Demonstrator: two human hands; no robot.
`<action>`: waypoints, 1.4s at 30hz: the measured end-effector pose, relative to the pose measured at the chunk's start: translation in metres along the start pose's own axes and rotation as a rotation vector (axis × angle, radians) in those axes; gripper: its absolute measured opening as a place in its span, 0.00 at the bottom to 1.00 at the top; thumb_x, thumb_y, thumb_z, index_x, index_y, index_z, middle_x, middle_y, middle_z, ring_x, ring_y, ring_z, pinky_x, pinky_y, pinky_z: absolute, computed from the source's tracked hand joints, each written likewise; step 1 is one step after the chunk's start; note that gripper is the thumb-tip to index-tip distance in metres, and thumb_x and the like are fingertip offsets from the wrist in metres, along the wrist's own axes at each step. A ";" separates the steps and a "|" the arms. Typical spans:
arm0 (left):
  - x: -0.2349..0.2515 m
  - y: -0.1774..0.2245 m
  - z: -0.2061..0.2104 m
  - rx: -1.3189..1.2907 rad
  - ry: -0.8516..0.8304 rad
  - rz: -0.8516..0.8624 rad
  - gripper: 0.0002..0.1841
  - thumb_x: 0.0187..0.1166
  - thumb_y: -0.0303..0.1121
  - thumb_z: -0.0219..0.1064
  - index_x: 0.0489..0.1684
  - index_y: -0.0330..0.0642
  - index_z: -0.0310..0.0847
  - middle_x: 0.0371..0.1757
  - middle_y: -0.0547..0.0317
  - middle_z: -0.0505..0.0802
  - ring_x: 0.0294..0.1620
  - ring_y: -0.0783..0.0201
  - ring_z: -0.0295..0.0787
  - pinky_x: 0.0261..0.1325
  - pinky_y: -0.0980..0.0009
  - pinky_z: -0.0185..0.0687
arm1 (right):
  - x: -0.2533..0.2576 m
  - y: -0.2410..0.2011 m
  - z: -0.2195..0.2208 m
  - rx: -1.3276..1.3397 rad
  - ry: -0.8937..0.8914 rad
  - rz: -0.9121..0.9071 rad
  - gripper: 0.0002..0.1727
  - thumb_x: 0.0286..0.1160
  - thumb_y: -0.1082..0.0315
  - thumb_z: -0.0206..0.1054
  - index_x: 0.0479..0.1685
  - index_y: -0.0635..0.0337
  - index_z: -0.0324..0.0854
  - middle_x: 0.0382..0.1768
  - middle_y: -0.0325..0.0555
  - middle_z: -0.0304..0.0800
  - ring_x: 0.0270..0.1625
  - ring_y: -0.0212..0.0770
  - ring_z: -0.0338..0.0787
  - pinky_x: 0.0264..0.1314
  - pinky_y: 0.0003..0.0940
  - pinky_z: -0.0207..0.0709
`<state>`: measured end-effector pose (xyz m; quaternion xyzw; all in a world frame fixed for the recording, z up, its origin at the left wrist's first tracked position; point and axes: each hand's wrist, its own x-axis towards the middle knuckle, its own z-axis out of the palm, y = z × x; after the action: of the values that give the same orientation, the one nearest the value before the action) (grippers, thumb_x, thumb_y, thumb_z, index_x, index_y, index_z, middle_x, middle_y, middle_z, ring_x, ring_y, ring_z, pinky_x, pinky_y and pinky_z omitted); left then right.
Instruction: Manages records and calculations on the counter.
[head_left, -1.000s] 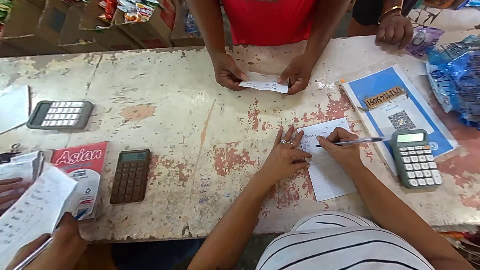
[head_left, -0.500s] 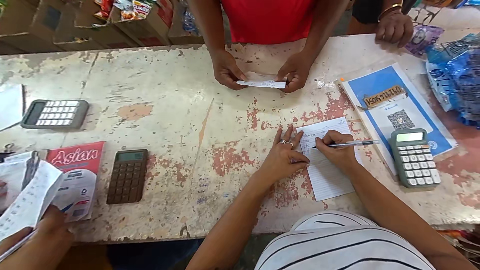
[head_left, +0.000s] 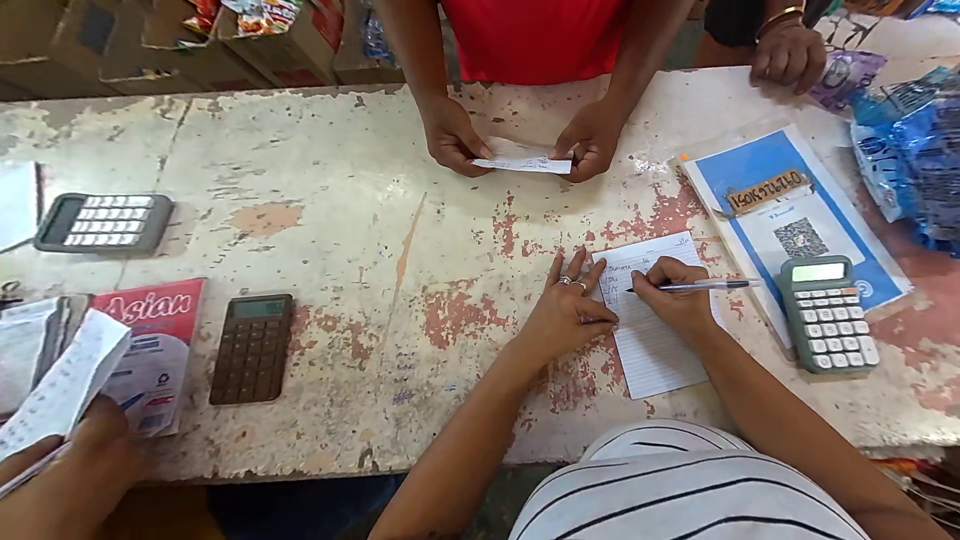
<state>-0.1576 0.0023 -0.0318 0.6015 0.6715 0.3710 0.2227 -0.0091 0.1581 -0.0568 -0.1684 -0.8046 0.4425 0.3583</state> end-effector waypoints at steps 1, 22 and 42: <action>0.000 0.000 0.000 0.000 -0.003 -0.004 0.07 0.73 0.39 0.77 0.41 0.52 1.00 0.74 0.35 0.85 0.90 0.31 0.58 0.88 0.27 0.23 | 0.000 0.000 0.000 -0.006 0.008 0.003 0.15 0.66 0.74 0.70 0.13 0.57 0.73 0.15 0.30 0.72 0.19 0.16 0.69 0.22 0.10 0.61; 0.004 0.003 -0.003 -0.018 -0.018 -0.040 0.08 0.73 0.40 0.77 0.43 0.54 0.99 0.74 0.36 0.86 0.89 0.31 0.58 0.88 0.27 0.24 | -0.002 0.003 0.003 0.036 -0.018 -0.020 0.15 0.65 0.74 0.70 0.13 0.58 0.74 0.16 0.32 0.74 0.20 0.17 0.71 0.23 0.12 0.63; 0.004 0.005 -0.004 -0.022 -0.023 -0.054 0.08 0.73 0.40 0.77 0.42 0.53 0.99 0.73 0.37 0.87 0.90 0.32 0.58 0.89 0.28 0.24 | -0.002 0.002 0.004 0.023 0.007 -0.005 0.15 0.64 0.74 0.70 0.12 0.57 0.72 0.15 0.30 0.73 0.20 0.16 0.70 0.23 0.11 0.62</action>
<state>-0.1575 0.0049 -0.0250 0.5849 0.6808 0.3653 0.2467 -0.0102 0.1555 -0.0605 -0.1635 -0.7986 0.4503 0.3643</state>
